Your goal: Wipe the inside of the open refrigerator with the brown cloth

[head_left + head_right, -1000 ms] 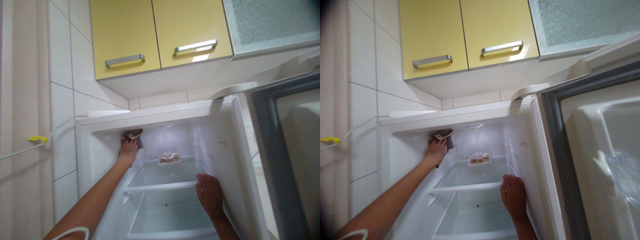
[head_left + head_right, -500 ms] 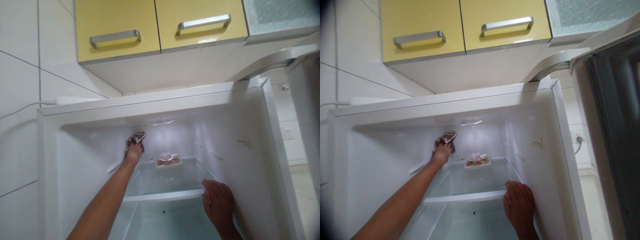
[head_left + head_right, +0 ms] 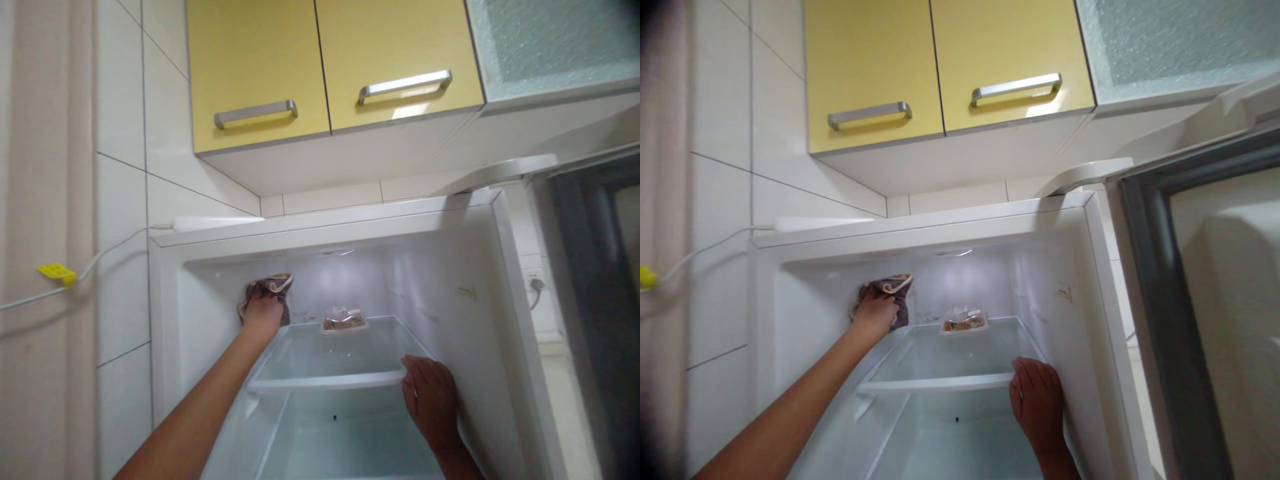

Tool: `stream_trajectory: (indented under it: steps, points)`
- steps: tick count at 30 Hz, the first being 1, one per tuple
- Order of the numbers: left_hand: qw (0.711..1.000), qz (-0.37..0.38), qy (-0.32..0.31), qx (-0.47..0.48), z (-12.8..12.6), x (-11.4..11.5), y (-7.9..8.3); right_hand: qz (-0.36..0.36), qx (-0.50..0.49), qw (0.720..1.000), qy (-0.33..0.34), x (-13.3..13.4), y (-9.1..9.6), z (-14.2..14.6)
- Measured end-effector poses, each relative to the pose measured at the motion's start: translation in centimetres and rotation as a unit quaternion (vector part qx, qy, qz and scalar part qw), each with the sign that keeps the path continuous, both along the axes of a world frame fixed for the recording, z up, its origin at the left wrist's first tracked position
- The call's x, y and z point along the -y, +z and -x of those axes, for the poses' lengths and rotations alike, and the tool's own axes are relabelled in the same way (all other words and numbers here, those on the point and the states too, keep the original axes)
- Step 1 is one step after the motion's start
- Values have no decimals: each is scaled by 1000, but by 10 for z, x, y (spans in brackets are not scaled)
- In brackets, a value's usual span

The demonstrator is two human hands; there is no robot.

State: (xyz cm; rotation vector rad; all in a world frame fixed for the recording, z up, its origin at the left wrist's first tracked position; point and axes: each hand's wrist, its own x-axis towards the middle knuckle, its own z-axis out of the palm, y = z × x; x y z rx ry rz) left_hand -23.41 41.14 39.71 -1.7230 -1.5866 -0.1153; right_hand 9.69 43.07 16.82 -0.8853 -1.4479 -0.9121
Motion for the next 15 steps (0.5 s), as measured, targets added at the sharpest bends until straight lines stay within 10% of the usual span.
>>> stream_trajectory:
  steps: [8, 15]
  points:
    - [998, -40, 32, -41, 5, 133, 27, 9, -9, 1000, 5, 5, 1, 1]
    - [994, -90, 31, -62, 0, 116, 32, 16, -15, 1000, 10, 5, 2, 2]
